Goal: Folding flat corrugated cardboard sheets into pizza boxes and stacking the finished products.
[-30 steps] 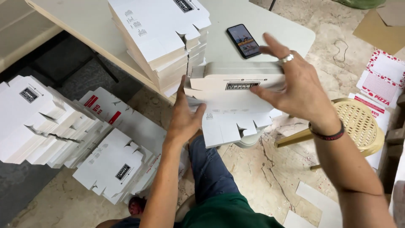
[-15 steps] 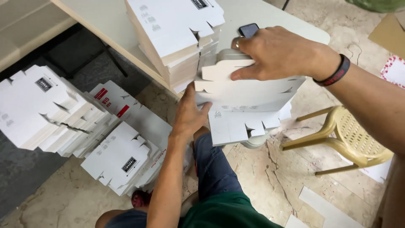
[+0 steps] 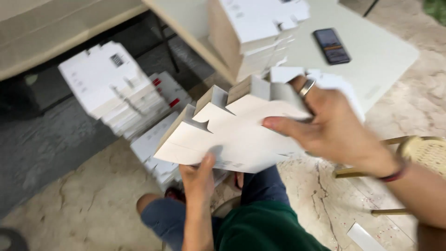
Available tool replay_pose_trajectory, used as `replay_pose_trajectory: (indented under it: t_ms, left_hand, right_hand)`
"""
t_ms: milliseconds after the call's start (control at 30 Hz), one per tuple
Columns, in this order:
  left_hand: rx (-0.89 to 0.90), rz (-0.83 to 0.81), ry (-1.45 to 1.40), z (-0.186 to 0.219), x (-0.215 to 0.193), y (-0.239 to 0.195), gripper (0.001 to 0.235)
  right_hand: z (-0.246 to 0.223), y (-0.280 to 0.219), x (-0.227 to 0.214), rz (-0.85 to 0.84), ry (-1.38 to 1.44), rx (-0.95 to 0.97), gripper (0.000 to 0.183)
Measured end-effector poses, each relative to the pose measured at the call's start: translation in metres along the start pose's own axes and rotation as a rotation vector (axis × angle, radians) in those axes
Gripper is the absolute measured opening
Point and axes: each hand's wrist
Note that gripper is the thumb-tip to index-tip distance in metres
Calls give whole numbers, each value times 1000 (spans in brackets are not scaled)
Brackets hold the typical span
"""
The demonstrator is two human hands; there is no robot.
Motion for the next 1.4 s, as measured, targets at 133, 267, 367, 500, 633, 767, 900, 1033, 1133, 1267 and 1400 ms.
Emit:
replay_pose_trajectory:
  t_ms: [133, 267, 367, 500, 633, 767, 900, 1033, 1133, 1267, 1400]
  left_hand:
    - [17, 403, 605, 24, -24, -44, 57]
    - [35, 321, 854, 31, -86, -88, 42]
    - [-315, 438, 561, 36, -112, -113, 38]
    - [-543, 542, 385, -12, -140, -173, 54]
    - [-548, 594, 184, -37, -142, -202, 82]
    - [-836, 723, -32, -98, -222, -299, 97]
    - [-355, 388, 306, 4, -203, -224, 98]
    - [-280, 207, 848, 50, -170, -162, 72]
    - [-686, 381, 1037, 27, -151, -142, 83]
    - [-570, 579, 825, -47, -186, -209, 75]
    - [-198, 214, 811, -19, -193, -199, 77]
  right_hand:
    - [41, 35, 119, 415, 78, 80, 53]
    - [77, 62, 192, 106, 513, 313, 51]
    - [37, 83, 180, -286, 272, 208, 124]
    - [56, 101, 261, -272, 436, -409, 50]
    - [70, 114, 312, -501, 383, -246, 56]
    - [65, 106, 335, -712, 174, -55, 71]
    - [49, 91, 342, -570, -9, -155, 82]
    - [3, 80, 314, -455, -168, -249, 82]
    - [-7, 65, 317, -398, -216, -265, 75]
    - [18, 67, 318, -193, -10, -530, 64]
    - [28, 71, 321, -297, 241, -631, 63]
Point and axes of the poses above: each hand's wrist, its own y-axis towards the middle knuckle, its own x-axis out of the palm, z = x × y, and after that the axes turned 11 degrees about -z, right-handed
